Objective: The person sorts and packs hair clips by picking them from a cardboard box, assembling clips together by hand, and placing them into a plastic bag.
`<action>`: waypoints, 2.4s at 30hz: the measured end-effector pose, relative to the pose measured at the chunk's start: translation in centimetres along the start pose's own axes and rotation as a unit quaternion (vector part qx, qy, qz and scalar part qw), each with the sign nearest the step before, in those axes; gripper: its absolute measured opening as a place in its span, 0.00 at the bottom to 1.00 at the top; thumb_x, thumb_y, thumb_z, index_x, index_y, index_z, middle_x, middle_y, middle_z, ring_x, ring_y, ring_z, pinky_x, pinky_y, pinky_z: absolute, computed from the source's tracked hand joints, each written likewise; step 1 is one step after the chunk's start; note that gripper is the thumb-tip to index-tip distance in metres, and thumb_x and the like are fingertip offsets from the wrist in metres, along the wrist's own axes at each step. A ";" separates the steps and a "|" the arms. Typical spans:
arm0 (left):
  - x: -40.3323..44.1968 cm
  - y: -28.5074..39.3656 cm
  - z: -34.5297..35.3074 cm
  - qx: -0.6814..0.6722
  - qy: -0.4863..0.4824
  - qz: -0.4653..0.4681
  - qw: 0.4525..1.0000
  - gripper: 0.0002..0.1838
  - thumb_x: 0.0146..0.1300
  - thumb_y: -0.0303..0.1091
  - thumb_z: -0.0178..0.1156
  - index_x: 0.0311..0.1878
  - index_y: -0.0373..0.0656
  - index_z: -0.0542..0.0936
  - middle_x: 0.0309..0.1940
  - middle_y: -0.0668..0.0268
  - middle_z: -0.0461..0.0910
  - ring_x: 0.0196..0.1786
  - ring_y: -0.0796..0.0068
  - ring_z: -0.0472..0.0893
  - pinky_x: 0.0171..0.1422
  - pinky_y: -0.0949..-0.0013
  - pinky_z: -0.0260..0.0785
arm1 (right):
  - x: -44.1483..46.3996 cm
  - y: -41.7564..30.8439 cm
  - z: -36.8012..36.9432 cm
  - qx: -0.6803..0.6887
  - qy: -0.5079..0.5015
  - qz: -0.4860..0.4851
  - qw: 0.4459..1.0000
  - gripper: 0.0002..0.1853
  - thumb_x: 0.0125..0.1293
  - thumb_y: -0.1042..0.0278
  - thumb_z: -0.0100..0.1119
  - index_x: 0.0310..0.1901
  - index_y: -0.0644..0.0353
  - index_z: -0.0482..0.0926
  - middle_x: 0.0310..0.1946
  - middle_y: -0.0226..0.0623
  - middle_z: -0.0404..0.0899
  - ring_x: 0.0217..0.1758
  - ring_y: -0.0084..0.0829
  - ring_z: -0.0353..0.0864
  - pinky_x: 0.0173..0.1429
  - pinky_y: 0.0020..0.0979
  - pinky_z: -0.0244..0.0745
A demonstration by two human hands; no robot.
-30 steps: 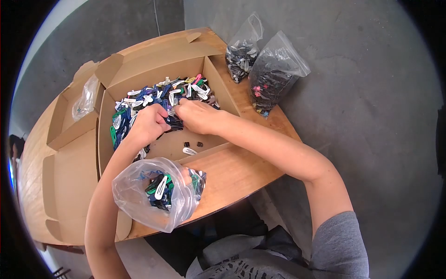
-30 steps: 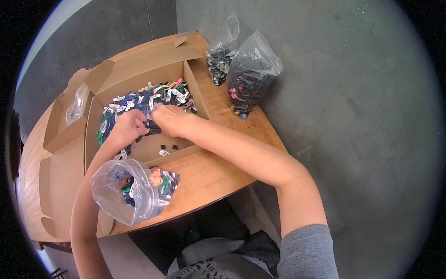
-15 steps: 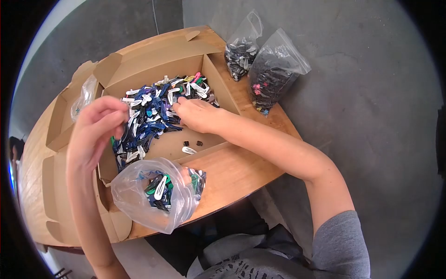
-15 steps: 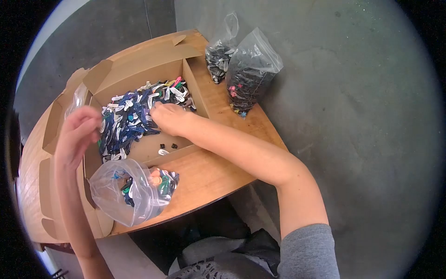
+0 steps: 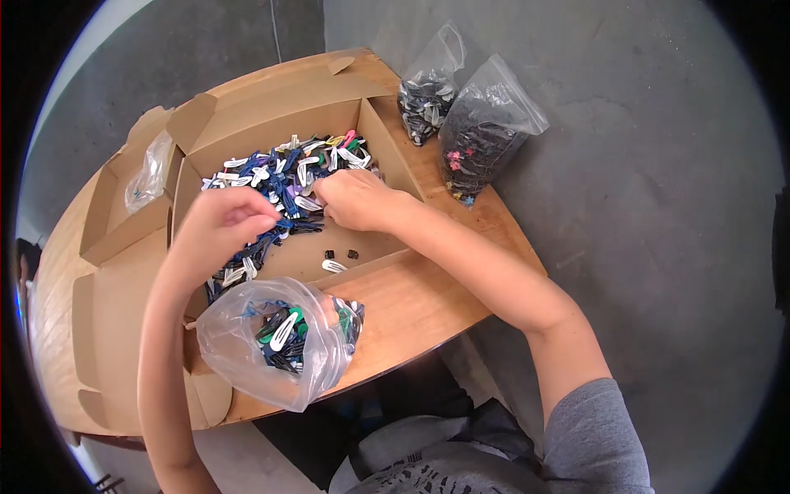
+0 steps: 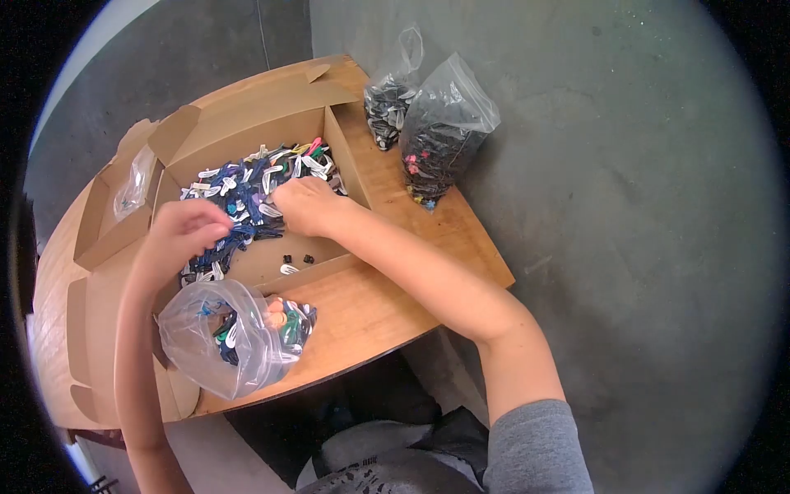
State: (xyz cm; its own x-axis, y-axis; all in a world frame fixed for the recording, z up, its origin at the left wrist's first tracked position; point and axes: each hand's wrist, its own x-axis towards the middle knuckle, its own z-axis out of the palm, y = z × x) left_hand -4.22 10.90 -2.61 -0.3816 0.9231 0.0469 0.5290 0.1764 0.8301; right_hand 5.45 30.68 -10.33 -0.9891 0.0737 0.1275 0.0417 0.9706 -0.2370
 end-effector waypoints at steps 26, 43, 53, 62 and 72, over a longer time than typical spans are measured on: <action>-1.2 -9.1 6.5 0.122 0.052 0.190 0.973 0.11 0.54 0.33 0.61 0.39 0.38 0.78 0.30 0.64 0.79 0.36 0.72 0.79 0.41 0.67 0.73 | -6.4 -10.7 -10.5 0.351 0.077 -0.196 0.912 0.06 0.57 0.70 0.61 0.31 0.63 0.76 0.27 0.30 0.73 0.26 0.21 0.68 0.34 0.24 0.66; 0.3 -1.8 -1.2 -0.231 -0.026 -0.044 0.972 0.06 0.55 0.30 0.64 0.37 0.43 0.80 0.29 0.72 0.81 0.27 0.89 0.70 0.29 0.84 0.59 | -2.4 -6.3 -6.8 0.266 0.223 -0.039 0.937 0.13 0.60 0.69 0.59 0.44 0.67 0.76 0.31 0.37 0.77 0.28 0.22 0.73 0.34 0.26 0.71; -3.5 2.0 -2.4 -0.182 0.053 -0.039 0.981 0.05 0.56 0.29 0.63 0.35 0.41 0.80 0.30 0.68 0.82 0.26 0.88 0.72 0.29 0.84 0.61 | -2.6 -7.2 -8.3 0.533 0.059 -0.023 0.844 0.07 0.64 0.67 0.59 0.37 0.62 0.78 0.26 0.25 0.77 0.27 0.13 0.73 0.32 0.17 0.68; -8.8 6.1 -1.6 -0.192 0.037 -0.039 0.980 0.08 0.53 0.18 0.63 0.38 0.32 0.80 0.32 0.62 0.82 0.34 0.84 0.78 0.38 0.81 0.69 | -5.7 -8.2 -11.1 0.553 0.090 -0.027 0.828 0.07 0.63 0.67 0.59 0.38 0.62 0.80 0.28 0.25 0.79 0.28 0.13 0.74 0.33 0.17 0.69; -9.2 6.4 0.0 0.059 0.030 -0.044 0.997 0.06 0.47 0.24 0.68 0.31 0.41 0.83 0.23 0.72 0.79 0.26 0.83 0.68 0.33 0.77 0.62 | -7.5 -9.2 -11.6 0.552 0.060 -0.043 0.830 0.06 0.63 0.71 0.60 0.39 0.63 0.80 0.32 0.28 0.80 0.31 0.14 0.75 0.36 0.16 0.70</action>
State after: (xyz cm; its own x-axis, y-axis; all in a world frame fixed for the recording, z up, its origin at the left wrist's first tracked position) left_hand 2.68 3.49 2.31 -0.4739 0.8805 0.0133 0.5748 0.2979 0.7621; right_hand 14.14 23.84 2.07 -0.9577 0.1014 0.2693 -0.2490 0.1766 -0.9523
